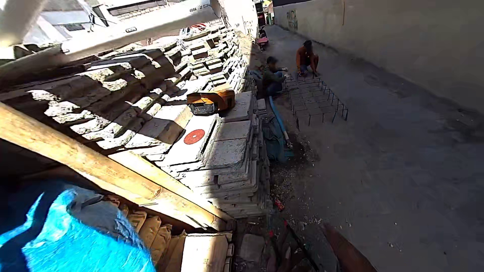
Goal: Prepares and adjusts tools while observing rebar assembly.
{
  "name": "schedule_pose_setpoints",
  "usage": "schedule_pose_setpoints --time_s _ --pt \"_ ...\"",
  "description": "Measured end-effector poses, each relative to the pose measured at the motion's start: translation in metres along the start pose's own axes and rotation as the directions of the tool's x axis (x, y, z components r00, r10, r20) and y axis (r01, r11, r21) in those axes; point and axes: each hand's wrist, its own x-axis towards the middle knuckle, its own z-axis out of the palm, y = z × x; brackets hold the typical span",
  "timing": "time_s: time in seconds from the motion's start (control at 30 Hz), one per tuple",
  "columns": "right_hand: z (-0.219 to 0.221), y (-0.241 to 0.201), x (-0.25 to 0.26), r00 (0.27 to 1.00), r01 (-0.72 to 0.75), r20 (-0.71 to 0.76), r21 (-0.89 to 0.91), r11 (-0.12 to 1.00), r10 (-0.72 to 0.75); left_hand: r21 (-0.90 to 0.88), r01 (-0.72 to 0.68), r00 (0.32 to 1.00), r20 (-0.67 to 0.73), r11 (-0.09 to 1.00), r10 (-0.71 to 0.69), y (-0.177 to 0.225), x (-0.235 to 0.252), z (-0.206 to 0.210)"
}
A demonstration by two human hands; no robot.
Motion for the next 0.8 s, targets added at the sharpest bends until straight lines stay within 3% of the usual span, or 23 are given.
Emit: schedule_pose_setpoints --time_s 0.2,0.33,0.47,0.6,0.8 --pt "-0.141 0.161 0.014 0.952 -0.149 -0.256 0.099 0.984 0.17 0.175 -0.074 0.954 0.301 0.982 0.018 -0.028 0.141 0.134" --pt "-0.219 0.2 0.066 0.936 -0.053 -0.313 0.331 0.942 0.163 0.31 -0.324 0.877 0.452 0.894 0.161 -0.057 0.206 0.205" --pt "-0.272 0.223 0.137 0.95 0.1 -0.308 0.443 0.891 0.046 0.387 -0.521 0.789 0.559 0.761 0.255 -0.075 0.276 0.254" --pt "-0.309 0.267 0.209 0.896 0.229 -0.443 0.443 0.867 -0.01 0.457 -0.594 0.753 0.606 0.662 0.258 -0.07 0.365 0.293" --pt "-0.363 0.357 0.307 0.849 0.198 -0.528 0.289 0.937 -0.017 0.393 -0.603 0.681 0.707 0.695 0.191 -0.062 0.526 0.344"
